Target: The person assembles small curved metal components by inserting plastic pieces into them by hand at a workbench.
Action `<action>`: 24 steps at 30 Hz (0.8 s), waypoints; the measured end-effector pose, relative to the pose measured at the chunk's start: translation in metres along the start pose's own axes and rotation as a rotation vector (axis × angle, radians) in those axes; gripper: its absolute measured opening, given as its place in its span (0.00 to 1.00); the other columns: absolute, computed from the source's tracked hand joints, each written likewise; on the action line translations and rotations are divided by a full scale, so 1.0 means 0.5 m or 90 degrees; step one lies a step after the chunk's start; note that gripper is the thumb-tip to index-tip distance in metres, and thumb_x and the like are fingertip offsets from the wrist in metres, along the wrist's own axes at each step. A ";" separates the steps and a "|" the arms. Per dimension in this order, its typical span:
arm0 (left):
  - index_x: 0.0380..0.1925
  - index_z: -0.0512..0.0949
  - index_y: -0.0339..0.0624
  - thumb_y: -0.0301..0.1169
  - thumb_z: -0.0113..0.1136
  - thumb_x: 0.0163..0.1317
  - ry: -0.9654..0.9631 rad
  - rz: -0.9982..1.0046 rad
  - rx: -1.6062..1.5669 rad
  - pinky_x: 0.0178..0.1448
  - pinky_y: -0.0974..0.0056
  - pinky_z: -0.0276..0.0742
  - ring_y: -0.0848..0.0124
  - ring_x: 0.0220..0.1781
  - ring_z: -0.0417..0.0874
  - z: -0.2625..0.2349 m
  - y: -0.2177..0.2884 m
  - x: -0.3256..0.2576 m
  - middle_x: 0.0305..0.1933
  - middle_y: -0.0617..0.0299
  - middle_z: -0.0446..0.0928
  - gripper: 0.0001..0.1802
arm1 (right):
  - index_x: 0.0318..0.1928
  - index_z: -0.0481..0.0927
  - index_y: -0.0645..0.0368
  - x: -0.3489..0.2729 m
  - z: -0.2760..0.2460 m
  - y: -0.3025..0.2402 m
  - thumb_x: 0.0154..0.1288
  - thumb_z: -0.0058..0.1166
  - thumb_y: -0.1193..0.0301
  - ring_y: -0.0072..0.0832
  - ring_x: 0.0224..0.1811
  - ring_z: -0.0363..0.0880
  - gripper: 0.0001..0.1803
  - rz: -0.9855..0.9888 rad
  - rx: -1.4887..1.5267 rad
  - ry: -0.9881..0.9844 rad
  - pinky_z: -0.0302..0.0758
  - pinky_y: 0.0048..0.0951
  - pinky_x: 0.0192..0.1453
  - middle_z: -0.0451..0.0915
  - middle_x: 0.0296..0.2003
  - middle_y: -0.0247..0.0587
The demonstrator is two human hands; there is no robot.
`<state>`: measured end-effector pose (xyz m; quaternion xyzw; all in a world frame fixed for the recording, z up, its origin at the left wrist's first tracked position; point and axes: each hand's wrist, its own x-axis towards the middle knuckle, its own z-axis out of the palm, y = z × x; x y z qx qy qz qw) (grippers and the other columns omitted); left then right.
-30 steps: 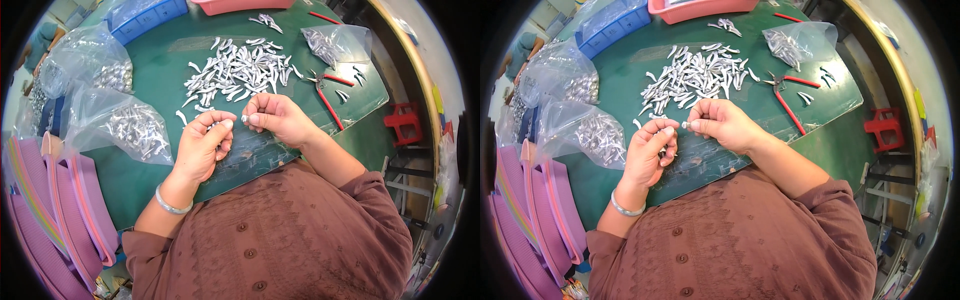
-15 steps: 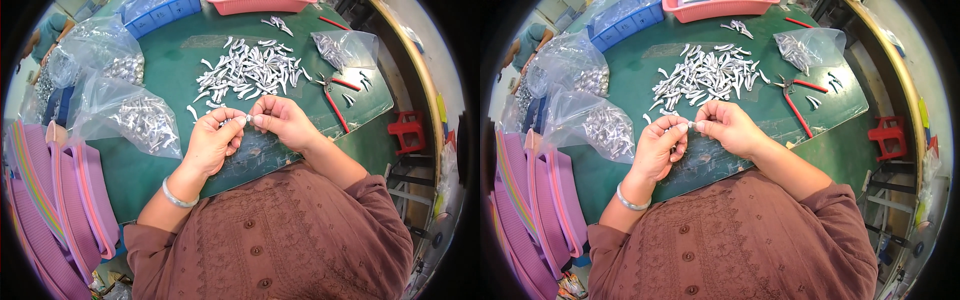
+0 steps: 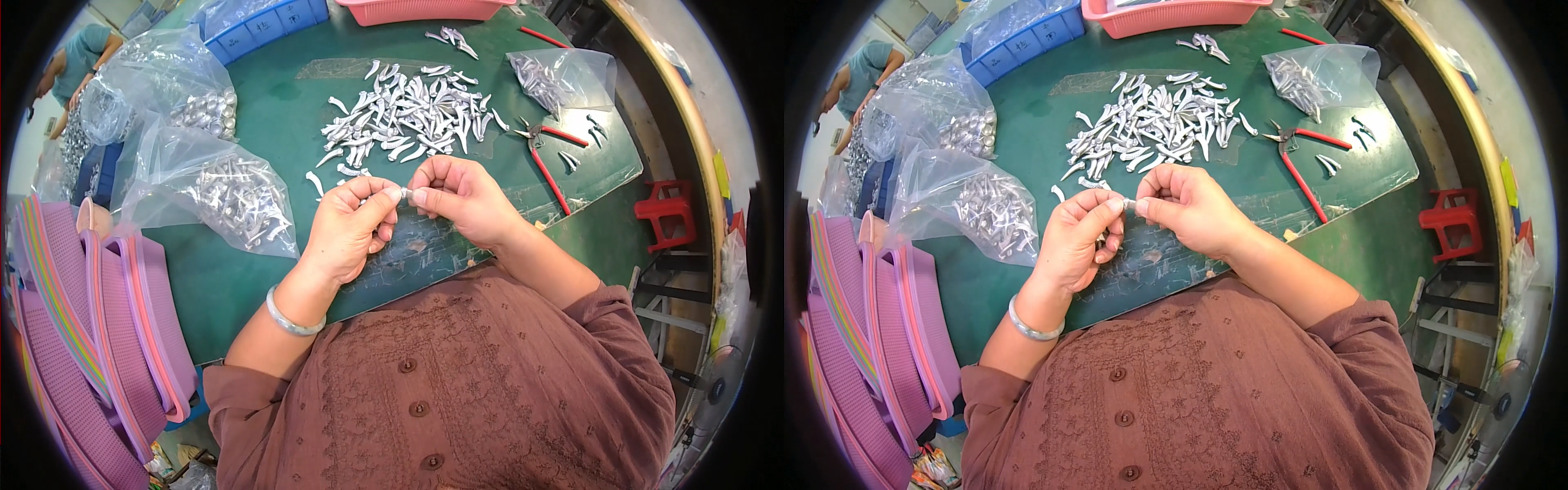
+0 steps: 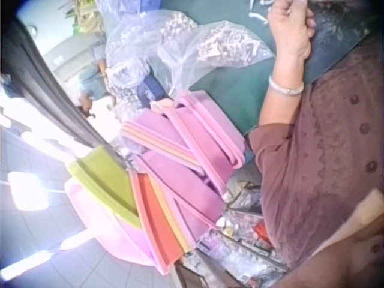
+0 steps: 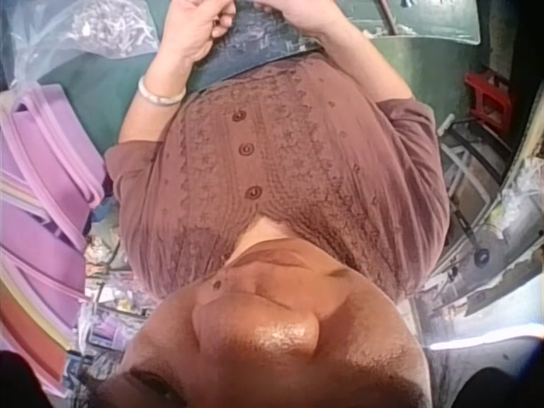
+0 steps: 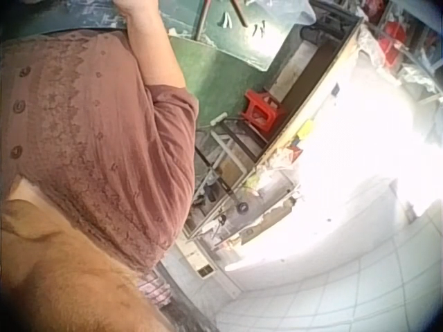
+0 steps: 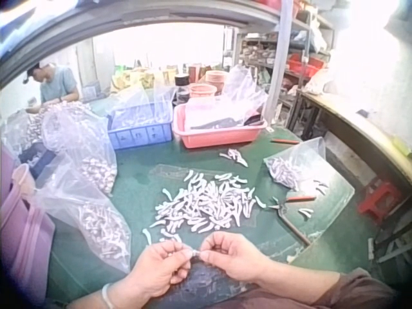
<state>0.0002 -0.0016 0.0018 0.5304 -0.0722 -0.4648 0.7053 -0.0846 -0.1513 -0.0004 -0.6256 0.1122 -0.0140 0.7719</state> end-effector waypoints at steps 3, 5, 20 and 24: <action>0.29 0.74 0.40 0.28 0.53 0.57 -0.009 -0.002 -0.010 0.13 0.81 0.56 0.82 0.15 0.67 0.000 -0.001 0.001 0.19 0.68 0.70 0.04 | 0.32 0.72 0.62 0.001 -0.004 0.002 0.55 0.53 0.73 0.14 0.26 0.68 0.06 0.012 0.005 -0.014 0.65 0.15 0.32 0.73 0.26 0.30; 0.29 0.74 0.40 0.28 0.52 0.57 -0.003 -0.006 -0.006 0.13 0.81 0.56 0.82 0.15 0.67 0.001 0.000 0.000 0.19 0.68 0.70 0.04 | 0.31 0.72 0.62 0.002 -0.006 0.004 0.54 0.53 0.74 0.15 0.26 0.68 0.06 0.012 0.026 -0.024 0.65 0.15 0.31 0.73 0.25 0.30; 0.31 0.74 0.39 0.27 0.52 0.57 -0.005 -0.005 -0.010 0.14 0.81 0.56 0.82 0.16 0.67 0.004 0.003 -0.002 0.19 0.67 0.70 0.04 | 0.31 0.70 0.63 0.005 0.000 0.020 0.56 0.49 0.80 0.15 0.28 0.68 0.02 -0.105 0.025 0.000 0.66 0.15 0.33 0.71 0.28 0.30; 0.31 0.73 0.39 0.27 0.52 0.57 -0.014 -0.001 -0.008 0.15 0.81 0.56 0.82 0.16 0.67 0.002 0.002 -0.005 0.19 0.68 0.69 0.04 | 0.30 0.69 0.62 0.002 0.005 0.020 0.55 0.48 0.82 0.17 0.31 0.67 0.03 -0.192 -0.092 0.042 0.66 0.17 0.34 0.70 0.29 0.31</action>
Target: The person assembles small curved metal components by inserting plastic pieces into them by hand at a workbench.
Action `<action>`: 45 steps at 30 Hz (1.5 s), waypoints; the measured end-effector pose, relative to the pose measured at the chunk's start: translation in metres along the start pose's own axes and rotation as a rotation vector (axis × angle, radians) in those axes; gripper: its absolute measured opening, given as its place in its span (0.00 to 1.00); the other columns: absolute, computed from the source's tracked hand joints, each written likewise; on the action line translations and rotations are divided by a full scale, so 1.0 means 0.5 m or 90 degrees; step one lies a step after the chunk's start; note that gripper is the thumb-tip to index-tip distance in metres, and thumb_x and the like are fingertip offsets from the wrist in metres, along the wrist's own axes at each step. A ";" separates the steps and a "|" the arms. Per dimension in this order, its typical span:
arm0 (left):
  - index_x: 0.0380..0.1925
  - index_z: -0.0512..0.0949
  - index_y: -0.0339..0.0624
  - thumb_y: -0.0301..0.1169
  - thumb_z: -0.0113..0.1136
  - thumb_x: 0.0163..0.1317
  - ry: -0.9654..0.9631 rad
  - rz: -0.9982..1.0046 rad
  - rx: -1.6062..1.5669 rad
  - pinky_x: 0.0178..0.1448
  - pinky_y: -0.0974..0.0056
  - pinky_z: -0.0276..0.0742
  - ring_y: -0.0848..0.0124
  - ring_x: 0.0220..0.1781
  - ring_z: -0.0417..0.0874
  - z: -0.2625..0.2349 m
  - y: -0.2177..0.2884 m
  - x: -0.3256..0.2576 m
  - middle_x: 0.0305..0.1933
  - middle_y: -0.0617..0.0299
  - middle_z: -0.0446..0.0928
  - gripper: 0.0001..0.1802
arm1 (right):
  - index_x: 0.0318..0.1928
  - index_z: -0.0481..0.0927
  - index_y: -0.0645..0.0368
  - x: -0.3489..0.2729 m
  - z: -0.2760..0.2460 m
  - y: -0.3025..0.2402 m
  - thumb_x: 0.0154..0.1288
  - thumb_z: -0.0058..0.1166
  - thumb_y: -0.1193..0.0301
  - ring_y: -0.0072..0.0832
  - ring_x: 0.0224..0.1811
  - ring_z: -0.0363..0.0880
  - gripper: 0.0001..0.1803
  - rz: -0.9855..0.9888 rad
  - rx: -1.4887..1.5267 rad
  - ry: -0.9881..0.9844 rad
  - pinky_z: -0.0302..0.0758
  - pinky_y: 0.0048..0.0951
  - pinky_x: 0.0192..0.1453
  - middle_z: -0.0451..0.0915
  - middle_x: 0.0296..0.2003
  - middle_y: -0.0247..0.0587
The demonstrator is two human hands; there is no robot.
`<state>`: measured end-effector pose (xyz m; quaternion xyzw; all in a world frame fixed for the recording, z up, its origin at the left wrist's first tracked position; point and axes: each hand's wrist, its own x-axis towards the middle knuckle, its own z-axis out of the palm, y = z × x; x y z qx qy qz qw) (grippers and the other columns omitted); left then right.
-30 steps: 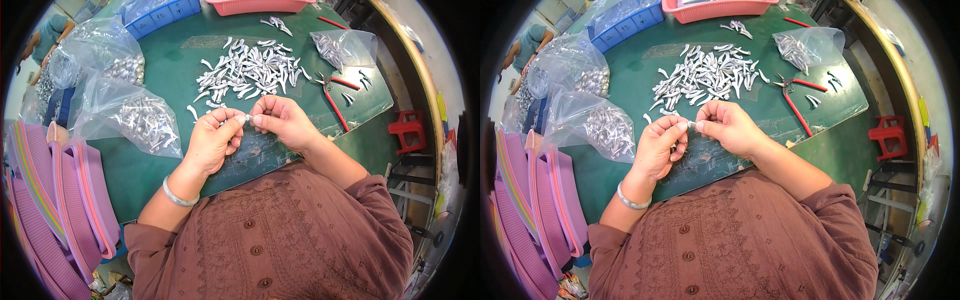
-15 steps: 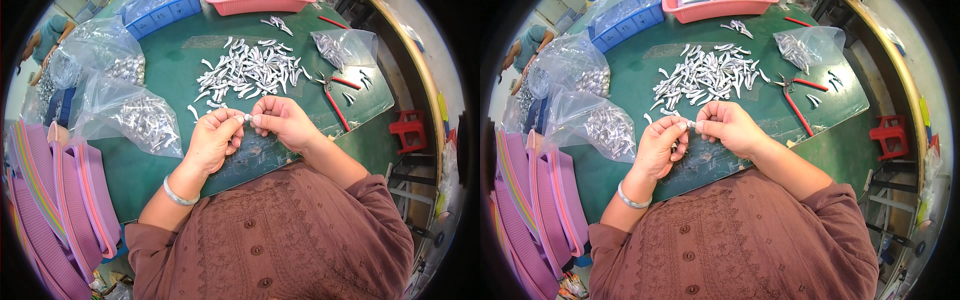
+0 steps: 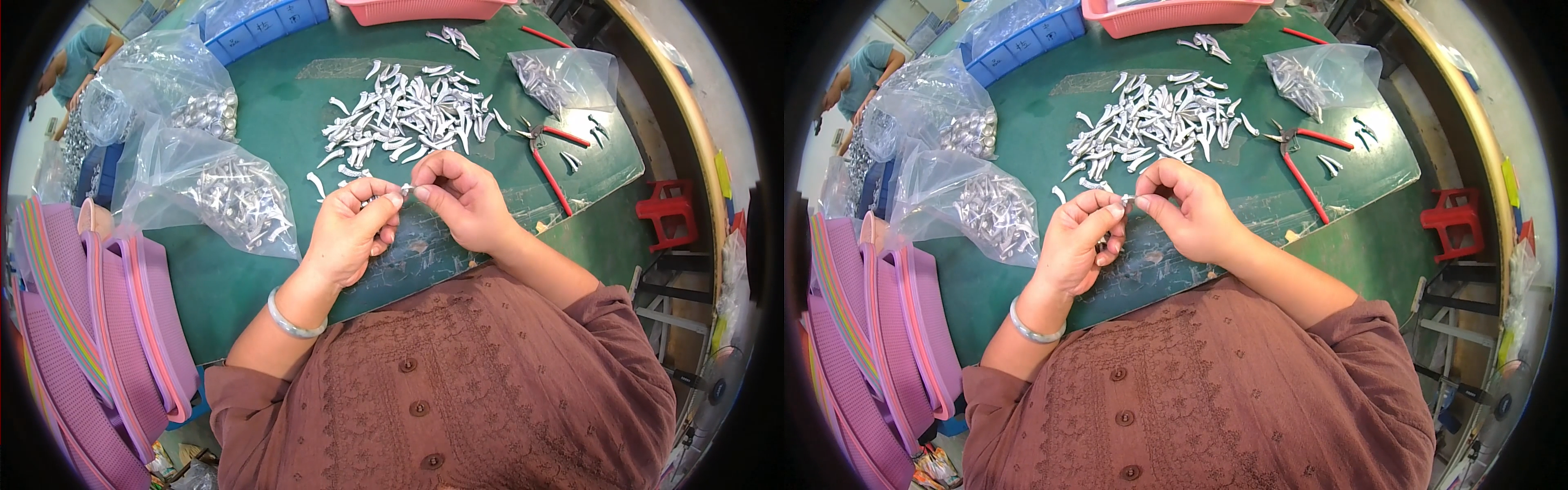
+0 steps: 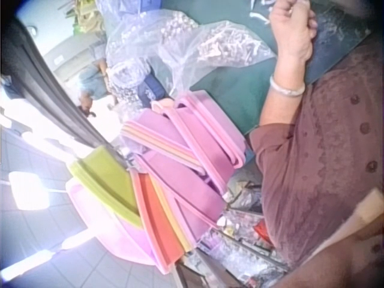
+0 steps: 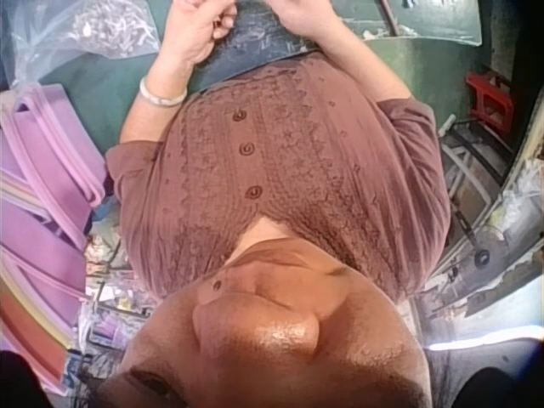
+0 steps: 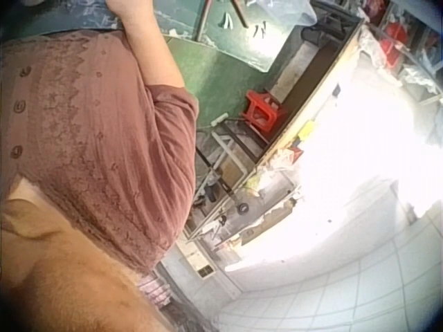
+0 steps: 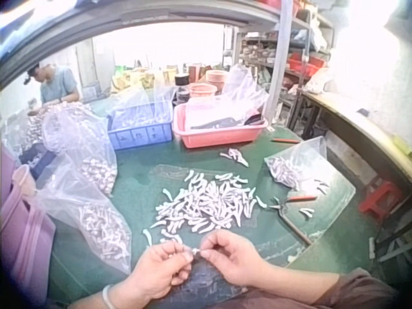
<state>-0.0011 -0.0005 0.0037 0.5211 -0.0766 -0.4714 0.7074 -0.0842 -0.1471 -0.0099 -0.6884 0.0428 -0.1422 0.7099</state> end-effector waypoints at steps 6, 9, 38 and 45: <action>0.31 0.74 0.40 0.29 0.55 0.56 -0.015 0.023 0.012 0.15 0.80 0.56 0.81 0.16 0.67 0.001 -0.003 -0.003 0.19 0.68 0.70 0.05 | 0.29 0.69 0.62 0.006 -0.004 -0.011 0.47 0.50 0.84 0.31 0.31 0.70 0.08 -0.282 -0.309 0.001 0.68 0.26 0.35 0.70 0.28 0.40; 0.32 0.74 0.40 0.28 0.56 0.56 -0.011 0.051 0.029 0.16 0.80 0.57 0.82 0.16 0.67 0.002 -0.006 0.000 0.19 0.68 0.70 0.06 | 0.29 0.69 0.62 0.008 -0.005 -0.017 0.45 0.52 0.85 0.36 0.31 0.70 0.10 -0.373 -0.398 -0.009 0.68 0.27 0.35 0.71 0.28 0.42; 0.38 0.73 0.38 0.27 0.53 0.57 -0.045 0.085 0.048 0.18 0.82 0.58 0.83 0.19 0.66 -0.005 -0.008 0.006 0.21 0.69 0.69 0.09 | 0.44 0.68 0.64 -0.017 -0.037 -0.018 0.55 0.47 0.85 0.18 0.39 0.71 0.14 -0.069 0.032 0.001 0.69 0.18 0.45 0.72 0.35 0.34; 0.39 0.72 0.37 0.27 0.53 0.57 -0.030 0.087 0.070 0.18 0.81 0.58 0.83 0.20 0.66 -0.004 -0.009 0.005 0.21 0.69 0.69 0.10 | 0.45 0.68 0.66 -0.018 -0.039 -0.019 0.55 0.48 0.85 0.18 0.40 0.71 0.15 -0.067 0.027 -0.005 0.70 0.17 0.44 0.72 0.36 0.37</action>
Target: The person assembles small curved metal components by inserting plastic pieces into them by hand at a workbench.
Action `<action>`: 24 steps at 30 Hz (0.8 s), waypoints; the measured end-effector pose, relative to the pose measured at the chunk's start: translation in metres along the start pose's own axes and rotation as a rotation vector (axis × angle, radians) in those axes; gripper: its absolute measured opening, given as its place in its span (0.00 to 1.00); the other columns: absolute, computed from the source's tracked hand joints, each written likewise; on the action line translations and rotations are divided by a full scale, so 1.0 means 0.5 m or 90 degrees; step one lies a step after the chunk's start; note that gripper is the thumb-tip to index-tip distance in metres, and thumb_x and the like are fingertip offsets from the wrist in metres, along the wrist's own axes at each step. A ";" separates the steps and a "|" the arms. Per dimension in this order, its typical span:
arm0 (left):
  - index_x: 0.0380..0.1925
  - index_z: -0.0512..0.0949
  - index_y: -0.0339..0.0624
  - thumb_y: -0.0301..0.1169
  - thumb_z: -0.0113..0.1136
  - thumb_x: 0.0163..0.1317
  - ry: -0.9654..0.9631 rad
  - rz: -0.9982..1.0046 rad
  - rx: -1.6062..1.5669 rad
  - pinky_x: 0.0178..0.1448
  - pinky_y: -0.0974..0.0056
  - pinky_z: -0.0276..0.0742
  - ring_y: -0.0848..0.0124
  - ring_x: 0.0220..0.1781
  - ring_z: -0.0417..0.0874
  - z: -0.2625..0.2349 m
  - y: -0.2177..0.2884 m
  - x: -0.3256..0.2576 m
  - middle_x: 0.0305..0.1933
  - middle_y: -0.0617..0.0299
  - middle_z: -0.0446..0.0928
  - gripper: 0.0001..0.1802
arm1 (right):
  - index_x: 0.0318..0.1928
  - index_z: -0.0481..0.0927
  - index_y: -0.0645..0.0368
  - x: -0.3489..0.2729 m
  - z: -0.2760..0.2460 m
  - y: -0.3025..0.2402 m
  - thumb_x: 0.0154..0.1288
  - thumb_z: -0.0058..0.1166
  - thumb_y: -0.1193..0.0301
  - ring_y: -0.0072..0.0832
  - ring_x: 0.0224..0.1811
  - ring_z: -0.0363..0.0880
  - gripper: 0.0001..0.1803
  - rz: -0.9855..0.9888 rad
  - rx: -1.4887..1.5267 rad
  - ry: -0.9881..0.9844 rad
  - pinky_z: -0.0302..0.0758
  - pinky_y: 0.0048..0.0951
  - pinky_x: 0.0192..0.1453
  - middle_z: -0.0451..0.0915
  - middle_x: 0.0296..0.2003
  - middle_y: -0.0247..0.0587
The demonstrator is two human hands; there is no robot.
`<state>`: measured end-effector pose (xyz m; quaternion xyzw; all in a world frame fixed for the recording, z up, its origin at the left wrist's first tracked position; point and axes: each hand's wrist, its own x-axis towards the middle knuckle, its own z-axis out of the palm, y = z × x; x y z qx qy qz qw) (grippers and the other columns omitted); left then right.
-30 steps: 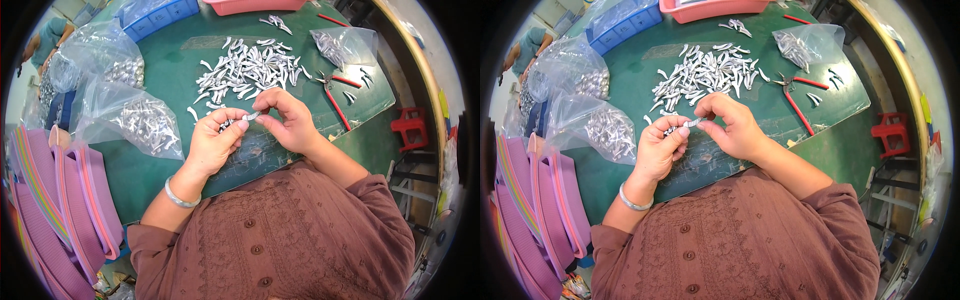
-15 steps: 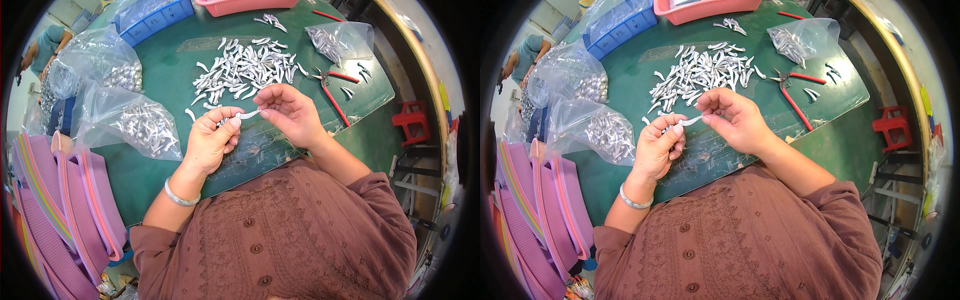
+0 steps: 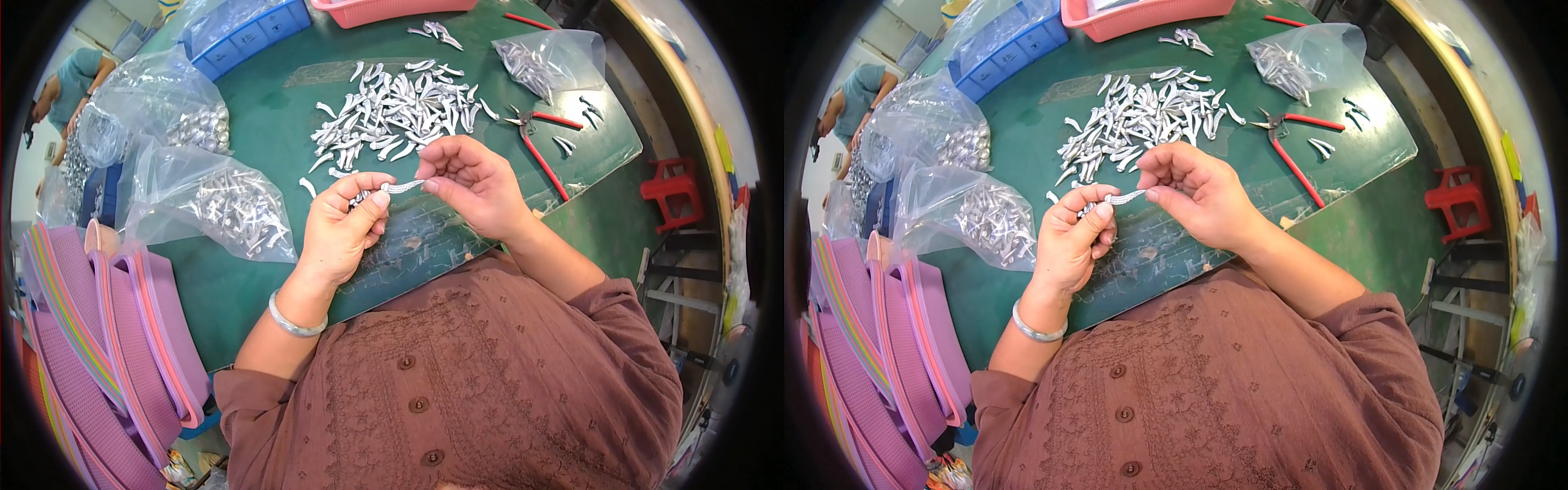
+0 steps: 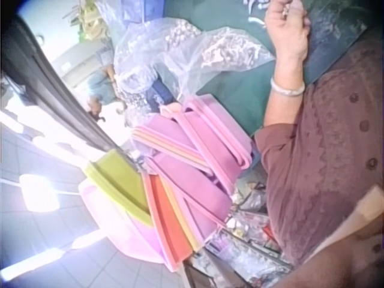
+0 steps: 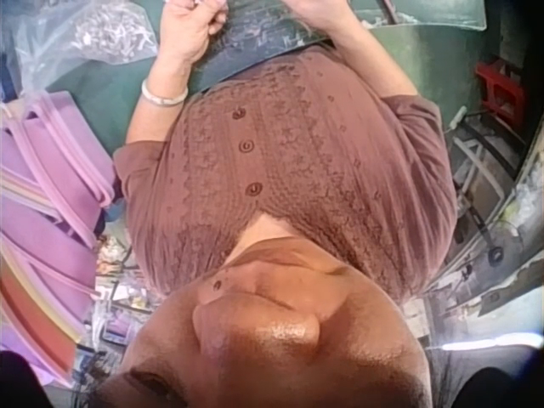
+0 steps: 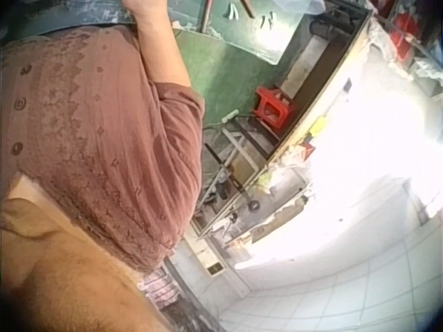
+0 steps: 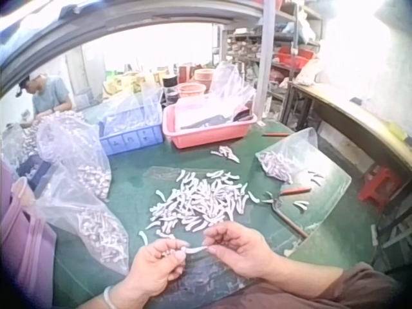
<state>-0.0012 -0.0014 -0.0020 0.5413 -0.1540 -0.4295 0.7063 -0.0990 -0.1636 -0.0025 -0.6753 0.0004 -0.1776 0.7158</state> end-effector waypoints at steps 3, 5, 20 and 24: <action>0.39 0.72 0.37 0.27 0.54 0.57 -0.003 -0.004 -0.007 0.18 0.81 0.58 0.83 0.20 0.66 0.001 0.002 0.000 0.21 0.69 0.69 0.10 | 0.45 0.68 0.66 -0.001 0.000 0.001 0.55 0.48 0.85 0.18 0.39 0.71 0.15 -0.002 0.008 0.002 0.70 0.17 0.43 0.73 0.36 0.37; 0.39 0.72 0.37 0.27 0.53 0.57 -0.008 -0.004 -0.014 0.18 0.81 0.58 0.83 0.20 0.66 -0.001 0.000 0.001 0.22 0.69 0.69 0.10 | 0.45 0.67 0.66 -0.001 0.000 0.000 0.55 0.48 0.85 0.18 0.39 0.72 0.16 -0.003 -0.005 -0.004 0.70 0.17 0.43 0.73 0.36 0.37; 0.34 0.70 0.39 0.32 0.45 0.58 -0.137 -0.068 -0.423 0.22 0.73 0.68 0.66 0.29 0.76 -0.036 0.007 0.014 0.30 0.52 0.74 0.09 | 0.24 0.77 0.57 0.103 -0.034 0.019 0.44 0.50 0.74 0.34 0.36 0.67 0.04 -0.289 -0.834 -0.132 0.67 0.29 0.41 0.69 0.30 0.38; 0.35 0.71 0.40 0.30 0.47 0.59 -0.074 -0.048 -0.349 0.20 0.74 0.64 0.70 0.26 0.74 -0.028 0.002 0.014 0.26 0.57 0.72 0.08 | 0.24 0.77 0.59 0.118 -0.029 0.023 0.42 0.50 0.73 0.33 0.36 0.67 0.05 -0.286 -0.944 -0.222 0.66 0.31 0.42 0.70 0.29 0.37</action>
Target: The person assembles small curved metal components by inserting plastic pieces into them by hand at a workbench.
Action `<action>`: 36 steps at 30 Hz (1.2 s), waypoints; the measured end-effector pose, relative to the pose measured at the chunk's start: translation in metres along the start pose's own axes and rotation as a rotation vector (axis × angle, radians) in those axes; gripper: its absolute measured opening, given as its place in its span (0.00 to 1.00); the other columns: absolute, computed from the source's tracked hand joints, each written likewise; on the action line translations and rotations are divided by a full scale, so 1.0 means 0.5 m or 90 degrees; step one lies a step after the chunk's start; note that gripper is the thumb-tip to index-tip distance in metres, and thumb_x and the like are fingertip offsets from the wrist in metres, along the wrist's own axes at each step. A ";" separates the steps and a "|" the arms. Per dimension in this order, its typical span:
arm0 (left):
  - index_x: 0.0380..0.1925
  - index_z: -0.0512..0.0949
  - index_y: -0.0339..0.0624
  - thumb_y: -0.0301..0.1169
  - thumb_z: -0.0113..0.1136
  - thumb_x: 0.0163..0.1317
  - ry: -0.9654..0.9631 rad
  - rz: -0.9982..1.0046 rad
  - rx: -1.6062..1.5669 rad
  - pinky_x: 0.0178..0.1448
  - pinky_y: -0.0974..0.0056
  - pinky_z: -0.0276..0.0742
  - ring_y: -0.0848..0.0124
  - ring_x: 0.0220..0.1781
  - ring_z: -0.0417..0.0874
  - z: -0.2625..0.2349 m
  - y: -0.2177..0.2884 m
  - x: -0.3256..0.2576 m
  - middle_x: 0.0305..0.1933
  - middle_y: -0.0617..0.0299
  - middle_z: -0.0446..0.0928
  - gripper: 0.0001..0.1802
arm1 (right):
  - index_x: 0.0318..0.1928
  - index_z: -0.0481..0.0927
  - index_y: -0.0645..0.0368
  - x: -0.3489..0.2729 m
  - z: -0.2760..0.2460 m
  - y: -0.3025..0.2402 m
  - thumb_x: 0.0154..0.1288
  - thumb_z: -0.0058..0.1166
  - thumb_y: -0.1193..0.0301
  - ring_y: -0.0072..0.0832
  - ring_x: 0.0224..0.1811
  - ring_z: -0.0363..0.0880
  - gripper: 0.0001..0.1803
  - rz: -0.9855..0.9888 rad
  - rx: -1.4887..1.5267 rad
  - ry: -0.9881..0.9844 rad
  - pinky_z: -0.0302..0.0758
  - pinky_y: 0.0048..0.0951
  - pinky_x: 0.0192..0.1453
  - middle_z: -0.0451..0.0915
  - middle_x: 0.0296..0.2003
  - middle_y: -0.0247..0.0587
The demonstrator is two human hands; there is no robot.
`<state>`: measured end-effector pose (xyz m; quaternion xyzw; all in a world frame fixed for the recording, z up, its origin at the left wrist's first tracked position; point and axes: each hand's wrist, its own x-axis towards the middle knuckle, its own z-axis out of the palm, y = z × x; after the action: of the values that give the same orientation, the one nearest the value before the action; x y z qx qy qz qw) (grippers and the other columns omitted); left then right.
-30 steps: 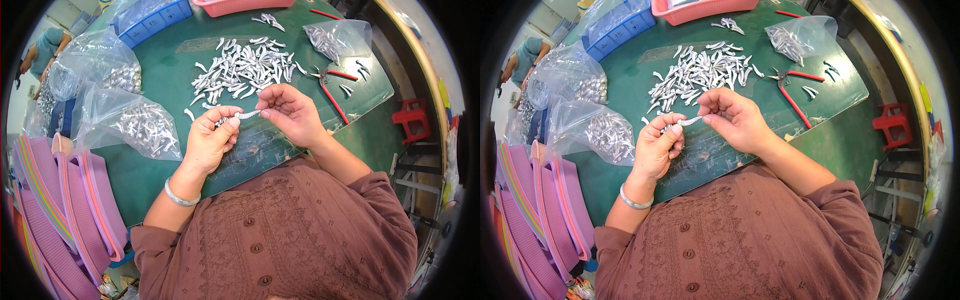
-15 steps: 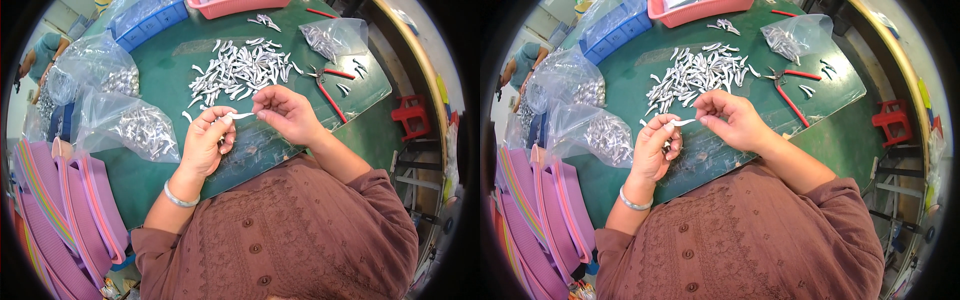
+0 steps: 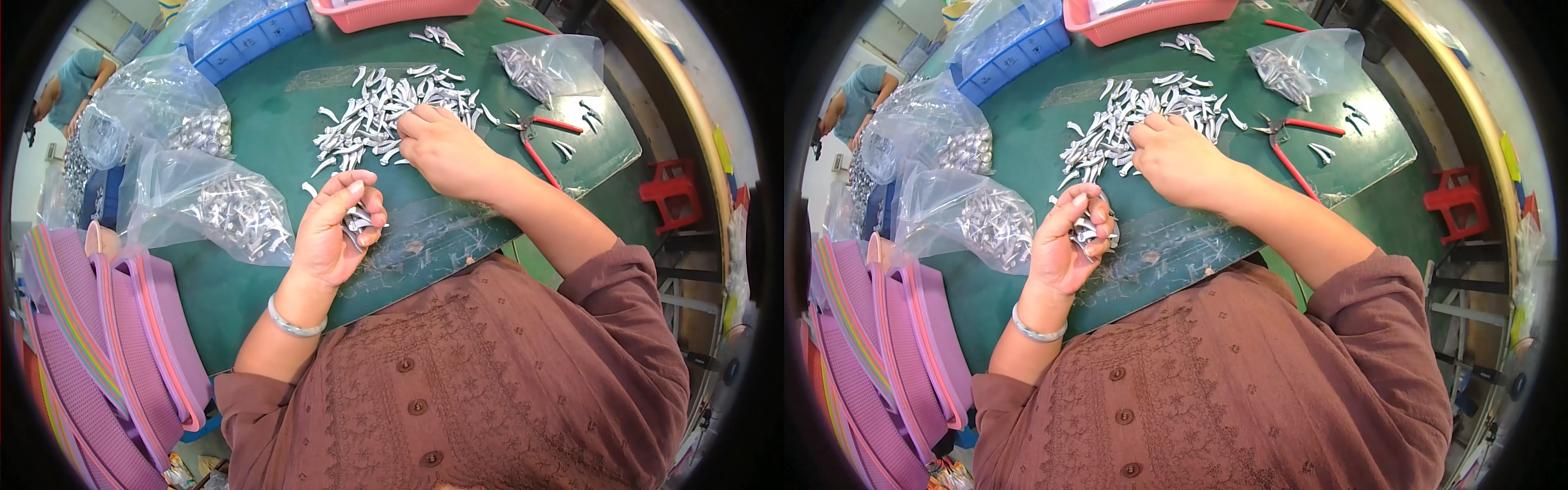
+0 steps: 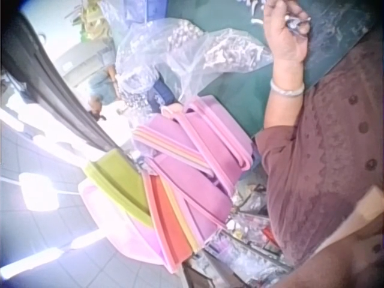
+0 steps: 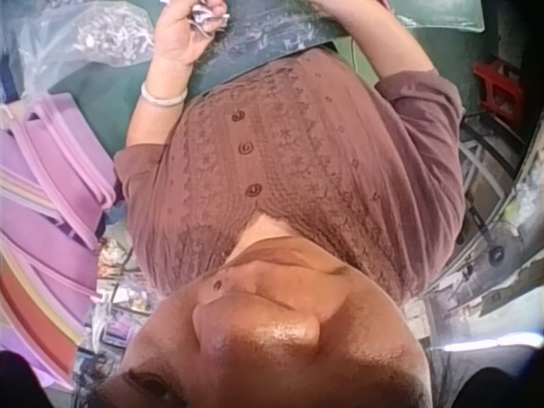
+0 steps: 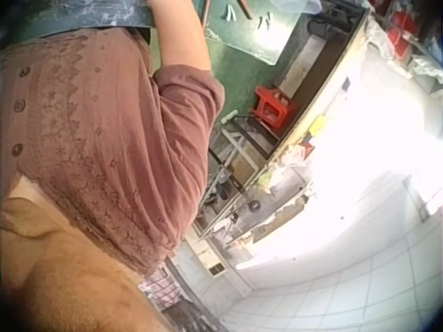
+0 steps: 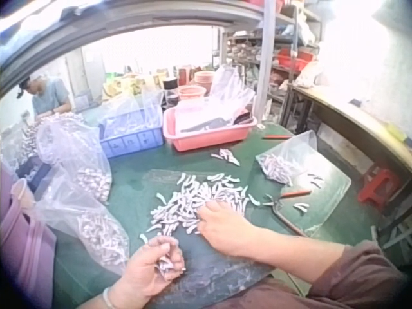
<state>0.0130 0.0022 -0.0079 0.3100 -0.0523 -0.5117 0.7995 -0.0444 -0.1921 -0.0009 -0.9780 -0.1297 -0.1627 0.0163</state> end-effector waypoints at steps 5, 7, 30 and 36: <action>0.34 0.71 0.39 0.28 0.48 0.59 0.033 -0.023 0.104 0.17 0.79 0.58 0.78 0.20 0.67 0.007 0.001 -0.006 0.21 0.65 0.67 0.06 | 0.30 0.76 0.60 0.007 -0.014 -0.002 0.46 0.49 0.77 0.28 0.32 0.71 0.07 0.063 0.173 -0.009 0.68 0.27 0.36 0.72 0.25 0.35; 0.34 0.71 0.38 0.28 0.49 0.59 0.047 -0.020 0.131 0.17 0.79 0.58 0.78 0.20 0.66 0.011 -0.001 -0.007 0.21 0.65 0.67 0.06 | 0.37 0.75 0.59 0.003 -0.029 -0.013 0.51 0.49 0.78 0.19 0.27 0.70 0.10 0.255 0.718 -0.002 0.67 0.20 0.30 0.71 0.24 0.29; 0.32 0.73 0.36 0.27 0.51 0.57 0.081 -0.032 0.183 0.16 0.80 0.57 0.81 0.17 0.67 0.029 -0.001 -0.012 0.19 0.67 0.69 0.05 | 0.31 0.73 0.62 -0.024 -0.020 -0.067 0.54 0.54 0.76 0.18 0.25 0.73 0.05 0.461 1.175 0.114 0.69 0.17 0.29 0.77 0.25 0.37; 0.32 0.73 0.37 0.30 0.53 0.57 0.075 -0.060 0.149 0.16 0.80 0.57 0.81 0.17 0.68 0.030 -0.001 -0.013 0.19 0.66 0.70 0.07 | 0.32 0.73 0.63 -0.032 -0.016 -0.075 0.54 0.52 0.79 0.19 0.29 0.74 0.04 0.400 1.162 0.165 0.70 0.18 0.34 0.77 0.28 0.37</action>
<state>0.0038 0.0011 0.0055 0.4330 -0.0501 -0.5198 0.7348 -0.0712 -0.1605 0.0014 -0.5536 0.0637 -0.0940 0.8250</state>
